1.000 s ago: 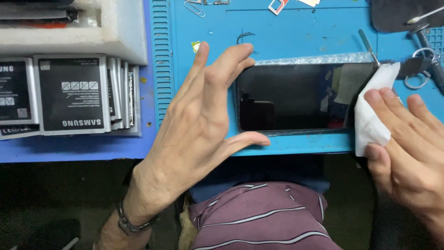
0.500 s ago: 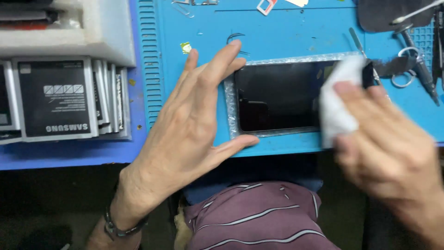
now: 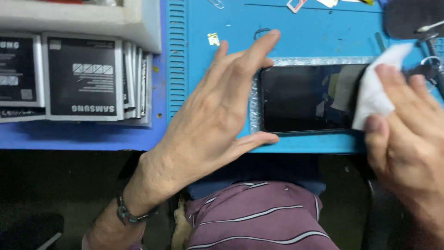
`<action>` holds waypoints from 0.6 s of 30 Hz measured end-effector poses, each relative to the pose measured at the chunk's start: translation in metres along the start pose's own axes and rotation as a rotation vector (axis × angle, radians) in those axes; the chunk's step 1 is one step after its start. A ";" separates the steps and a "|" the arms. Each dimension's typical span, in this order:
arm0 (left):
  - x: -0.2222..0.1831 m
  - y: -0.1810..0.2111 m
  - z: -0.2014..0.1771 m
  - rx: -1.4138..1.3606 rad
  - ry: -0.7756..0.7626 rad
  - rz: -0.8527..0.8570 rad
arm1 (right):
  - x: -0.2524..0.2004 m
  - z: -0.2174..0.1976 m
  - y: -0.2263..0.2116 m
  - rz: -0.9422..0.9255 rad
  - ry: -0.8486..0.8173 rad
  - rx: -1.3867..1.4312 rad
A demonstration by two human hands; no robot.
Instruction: Cleaning and polishing a smartphone screen using a cloth and liquid solution on a repair bench.
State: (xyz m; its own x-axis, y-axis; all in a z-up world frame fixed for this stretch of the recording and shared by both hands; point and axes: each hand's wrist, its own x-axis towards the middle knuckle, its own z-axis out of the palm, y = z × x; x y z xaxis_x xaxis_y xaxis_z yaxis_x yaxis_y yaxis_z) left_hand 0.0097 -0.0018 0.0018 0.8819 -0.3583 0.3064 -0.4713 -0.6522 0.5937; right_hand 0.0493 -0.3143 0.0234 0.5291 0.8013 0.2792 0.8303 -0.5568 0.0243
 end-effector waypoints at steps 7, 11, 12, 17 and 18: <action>0.002 0.006 -0.002 0.001 -0.001 -0.009 | 0.074 0.007 -0.058 -0.163 0.076 0.210; -0.001 0.000 0.003 0.037 0.055 0.001 | 0.028 0.001 -0.012 -0.064 -0.011 0.133; 0.000 0.000 0.004 0.111 0.041 -0.003 | 0.016 0.002 -0.002 0.003 -0.008 0.040; 0.002 0.004 -0.001 0.131 -0.001 -0.011 | 0.056 0.014 -0.040 0.015 0.093 0.021; 0.001 0.006 -0.002 0.079 0.020 -0.024 | 0.071 0.015 -0.053 -0.041 0.113 0.058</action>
State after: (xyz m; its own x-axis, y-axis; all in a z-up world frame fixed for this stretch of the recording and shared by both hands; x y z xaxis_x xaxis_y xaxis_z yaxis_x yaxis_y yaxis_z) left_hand 0.0081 -0.0050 0.0068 0.8928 -0.3290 0.3077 -0.4486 -0.7116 0.5407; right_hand 0.0451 -0.2243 0.0275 0.4740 0.7916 0.3856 0.8613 -0.5078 -0.0164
